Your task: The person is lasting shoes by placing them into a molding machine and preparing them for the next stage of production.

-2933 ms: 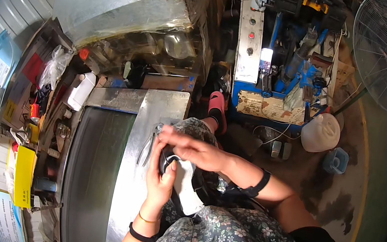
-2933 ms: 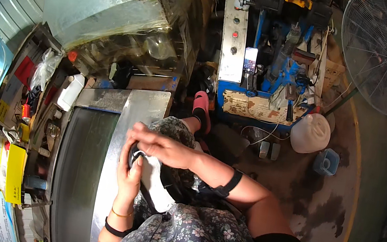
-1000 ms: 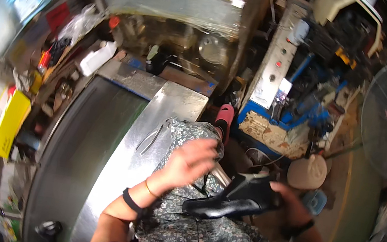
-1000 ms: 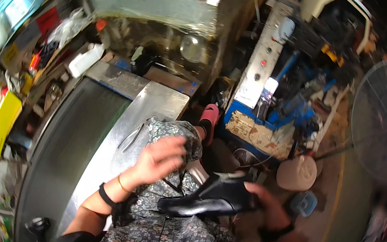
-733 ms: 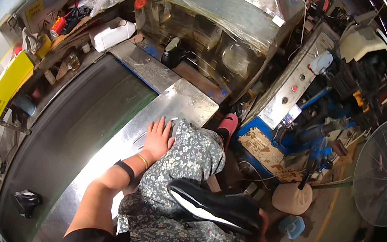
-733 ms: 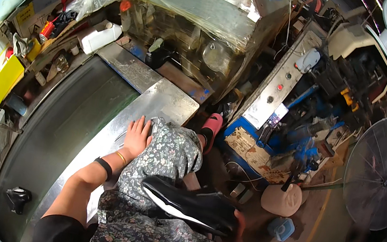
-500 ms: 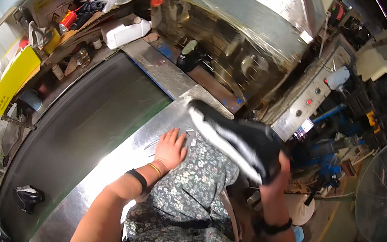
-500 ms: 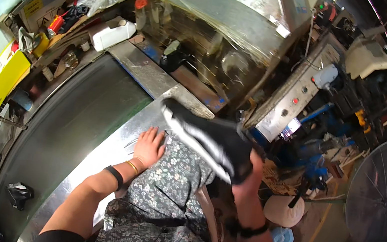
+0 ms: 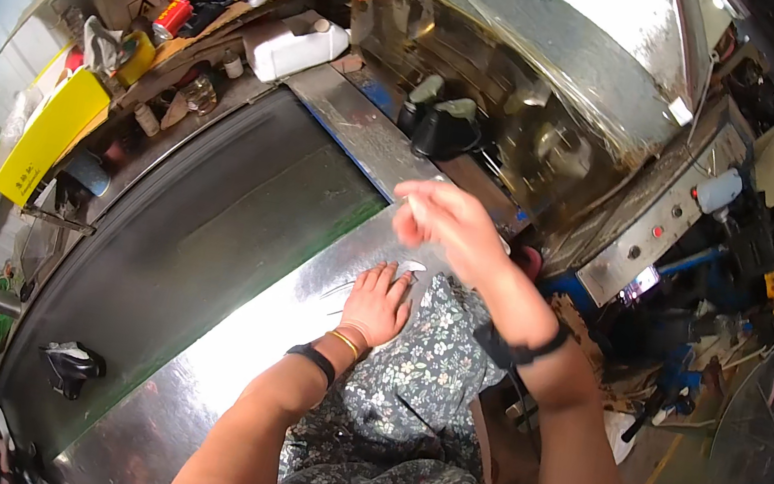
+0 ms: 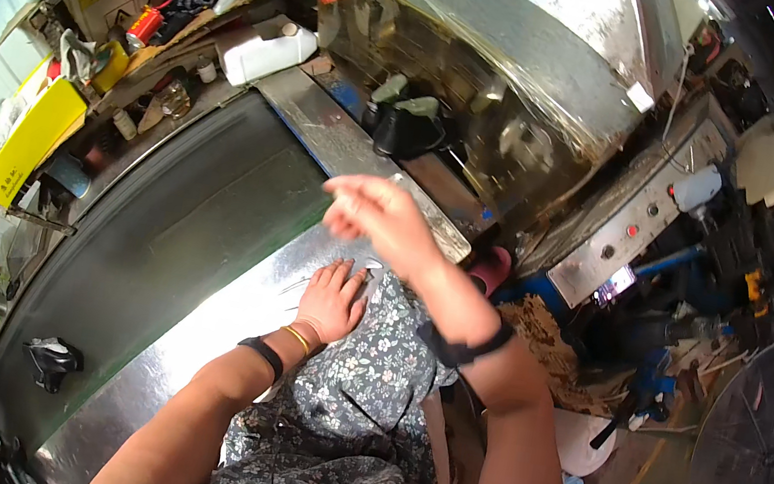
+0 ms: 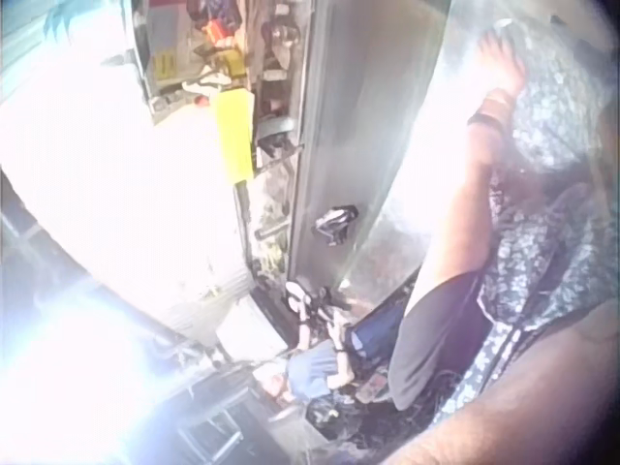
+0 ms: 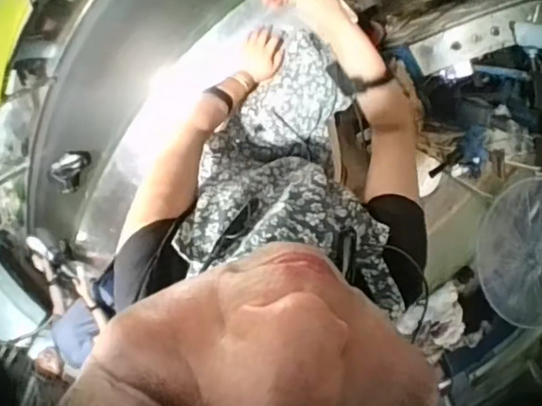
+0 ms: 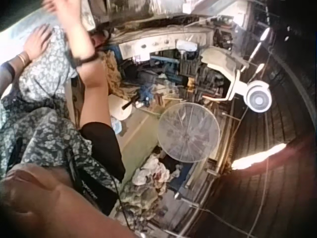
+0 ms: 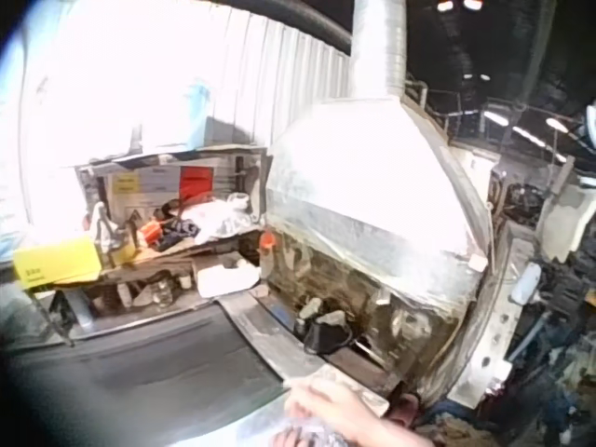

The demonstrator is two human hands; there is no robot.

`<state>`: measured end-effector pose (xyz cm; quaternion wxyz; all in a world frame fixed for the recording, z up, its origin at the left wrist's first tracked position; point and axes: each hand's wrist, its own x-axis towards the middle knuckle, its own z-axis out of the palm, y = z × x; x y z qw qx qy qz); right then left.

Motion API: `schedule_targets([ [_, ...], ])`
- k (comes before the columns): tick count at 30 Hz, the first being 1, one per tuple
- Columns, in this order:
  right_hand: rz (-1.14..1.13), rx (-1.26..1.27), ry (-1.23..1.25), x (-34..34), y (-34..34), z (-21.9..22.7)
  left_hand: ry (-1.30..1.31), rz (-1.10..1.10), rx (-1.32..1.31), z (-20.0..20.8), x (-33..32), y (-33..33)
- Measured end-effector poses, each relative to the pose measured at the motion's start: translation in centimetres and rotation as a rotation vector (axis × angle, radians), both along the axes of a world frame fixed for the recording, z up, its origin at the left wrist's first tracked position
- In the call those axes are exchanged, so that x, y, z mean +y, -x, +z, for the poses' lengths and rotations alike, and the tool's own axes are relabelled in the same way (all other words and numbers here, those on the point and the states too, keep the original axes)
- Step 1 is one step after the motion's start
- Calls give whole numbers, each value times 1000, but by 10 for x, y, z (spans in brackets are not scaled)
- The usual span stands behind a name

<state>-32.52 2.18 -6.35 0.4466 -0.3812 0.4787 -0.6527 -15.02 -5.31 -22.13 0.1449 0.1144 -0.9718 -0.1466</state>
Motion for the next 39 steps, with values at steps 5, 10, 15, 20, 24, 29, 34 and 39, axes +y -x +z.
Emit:
schedule_targets([
  [5,-63,223,518,137,-127,133,10,-2,6,-7,3,1],
  [10,-344,448,985,212,-184,188,99,-12,-11,-21,7,5],
  [15,-285,566,1033,257,-196,190,98,3,-51,-30,6,8],
  [20,-238,639,1023,285,-210,194,93,-17,-30,-27,5,7],
  [24,-308,527,861,298,-223,203,82,-32,-8,-21,4,4],
  [29,-282,588,906,312,-216,202,98,-36,-4,-20,2,3],
  [34,-276,568,894,319,-201,199,112,-46,9,-23,-3,2],
  [39,-369,592,987,315,-186,192,115,-54,9,-24,-6,1],
])
